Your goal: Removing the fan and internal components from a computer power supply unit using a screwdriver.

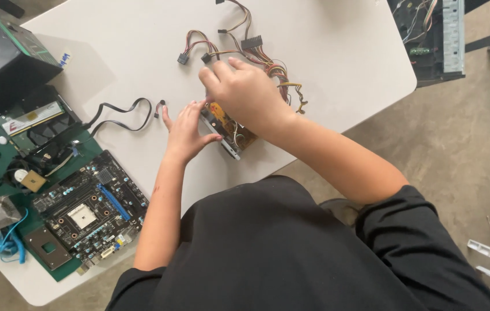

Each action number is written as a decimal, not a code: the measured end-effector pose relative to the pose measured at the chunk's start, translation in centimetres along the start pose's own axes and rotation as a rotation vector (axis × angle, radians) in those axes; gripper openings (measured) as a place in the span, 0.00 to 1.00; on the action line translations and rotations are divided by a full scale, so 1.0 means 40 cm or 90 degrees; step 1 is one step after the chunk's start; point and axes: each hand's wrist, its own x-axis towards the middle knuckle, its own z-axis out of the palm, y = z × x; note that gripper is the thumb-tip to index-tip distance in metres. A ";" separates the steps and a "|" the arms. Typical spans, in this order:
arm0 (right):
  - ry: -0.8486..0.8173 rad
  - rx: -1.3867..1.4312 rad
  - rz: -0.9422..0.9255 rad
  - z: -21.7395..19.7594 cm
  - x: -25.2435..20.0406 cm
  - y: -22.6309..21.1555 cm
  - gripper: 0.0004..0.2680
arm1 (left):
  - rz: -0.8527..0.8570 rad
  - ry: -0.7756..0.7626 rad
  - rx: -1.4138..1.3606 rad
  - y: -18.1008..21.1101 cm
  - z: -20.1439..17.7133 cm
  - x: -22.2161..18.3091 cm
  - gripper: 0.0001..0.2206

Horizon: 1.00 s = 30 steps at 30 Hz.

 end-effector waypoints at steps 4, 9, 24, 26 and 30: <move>0.022 -0.036 0.037 0.001 0.005 -0.051 0.17 | 0.024 0.014 -0.006 0.000 -0.001 0.004 0.46; -0.019 -0.086 0.137 -0.111 0.039 -0.085 0.13 | -0.020 -0.012 -0.032 -0.004 -0.002 -0.001 0.43; -0.029 0.731 0.258 -0.367 -0.264 -0.093 0.16 | -0.304 -0.011 -1.190 0.231 -0.064 -0.232 0.45; -0.071 0.669 0.140 -0.333 -0.276 -0.202 0.11 | -0.357 0.078 -1.163 0.212 -0.044 -0.269 0.32; -0.257 0.654 0.041 -0.309 -0.249 -0.267 0.18 | -0.368 0.273 -0.824 0.060 0.063 -0.329 0.12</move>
